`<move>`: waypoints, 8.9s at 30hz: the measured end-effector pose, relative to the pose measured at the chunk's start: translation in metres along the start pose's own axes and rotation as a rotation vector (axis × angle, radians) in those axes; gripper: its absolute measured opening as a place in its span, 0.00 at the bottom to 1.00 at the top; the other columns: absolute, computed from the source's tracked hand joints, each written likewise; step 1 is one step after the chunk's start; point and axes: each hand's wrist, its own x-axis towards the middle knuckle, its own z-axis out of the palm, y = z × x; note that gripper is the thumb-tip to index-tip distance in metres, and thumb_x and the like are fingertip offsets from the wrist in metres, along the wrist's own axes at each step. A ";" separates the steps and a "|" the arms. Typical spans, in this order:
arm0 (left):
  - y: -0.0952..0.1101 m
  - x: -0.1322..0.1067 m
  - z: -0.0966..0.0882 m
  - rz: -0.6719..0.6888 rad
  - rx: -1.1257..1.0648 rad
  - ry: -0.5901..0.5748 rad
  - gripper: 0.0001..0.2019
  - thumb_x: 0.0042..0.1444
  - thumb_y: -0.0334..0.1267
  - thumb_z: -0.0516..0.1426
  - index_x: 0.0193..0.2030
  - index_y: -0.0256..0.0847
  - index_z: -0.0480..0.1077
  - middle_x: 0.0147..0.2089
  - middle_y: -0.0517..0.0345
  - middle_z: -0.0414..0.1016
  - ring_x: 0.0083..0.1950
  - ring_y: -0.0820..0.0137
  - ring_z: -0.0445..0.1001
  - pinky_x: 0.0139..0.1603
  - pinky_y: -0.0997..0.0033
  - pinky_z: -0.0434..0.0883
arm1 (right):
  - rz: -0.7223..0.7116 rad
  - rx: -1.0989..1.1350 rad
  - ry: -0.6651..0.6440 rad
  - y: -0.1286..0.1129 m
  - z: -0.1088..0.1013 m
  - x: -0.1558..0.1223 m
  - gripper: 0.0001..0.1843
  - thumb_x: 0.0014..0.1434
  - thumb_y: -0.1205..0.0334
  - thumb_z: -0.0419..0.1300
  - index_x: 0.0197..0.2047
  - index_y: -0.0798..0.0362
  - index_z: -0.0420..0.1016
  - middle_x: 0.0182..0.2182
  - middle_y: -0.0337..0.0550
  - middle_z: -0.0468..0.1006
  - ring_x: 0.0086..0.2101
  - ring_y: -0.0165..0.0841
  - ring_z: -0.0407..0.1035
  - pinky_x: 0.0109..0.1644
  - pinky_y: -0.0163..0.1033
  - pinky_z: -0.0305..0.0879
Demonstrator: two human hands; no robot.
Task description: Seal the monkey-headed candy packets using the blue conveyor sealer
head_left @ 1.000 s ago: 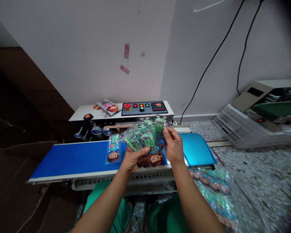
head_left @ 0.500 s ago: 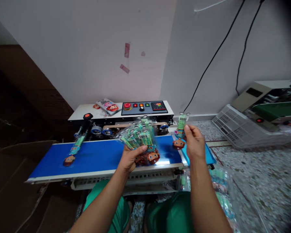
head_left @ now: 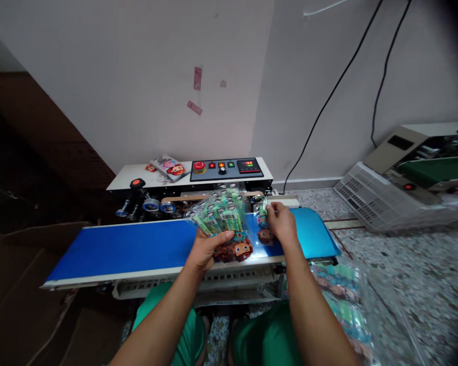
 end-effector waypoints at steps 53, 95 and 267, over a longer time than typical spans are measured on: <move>0.002 -0.002 0.013 0.020 -0.078 -0.008 0.28 0.33 0.33 0.69 0.47 0.39 0.72 0.41 0.53 0.80 0.44 0.58 0.77 0.52 0.55 0.71 | -0.226 0.648 0.000 -0.085 0.001 -0.060 0.18 0.61 0.53 0.51 0.45 0.51 0.77 0.42 0.43 0.77 0.44 0.37 0.69 0.50 0.42 0.64; -0.003 0.008 0.000 0.047 -0.008 0.025 0.22 0.34 0.31 0.69 0.40 0.37 0.74 0.39 0.55 0.80 0.39 0.65 0.78 0.48 0.60 0.72 | -0.141 0.113 0.130 -0.037 0.001 -0.025 0.20 0.60 0.50 0.51 0.46 0.56 0.72 0.41 0.52 0.75 0.42 0.39 0.68 0.43 0.40 0.61; -0.008 0.005 0.010 0.004 -0.008 0.051 0.19 0.31 0.34 0.70 0.35 0.36 0.75 0.34 0.55 0.80 0.34 0.64 0.78 0.44 0.63 0.73 | 0.015 0.775 0.459 -0.037 -0.014 -0.021 0.19 0.56 0.45 0.54 0.35 0.55 0.69 0.29 0.39 0.72 0.30 0.29 0.65 0.35 0.35 0.61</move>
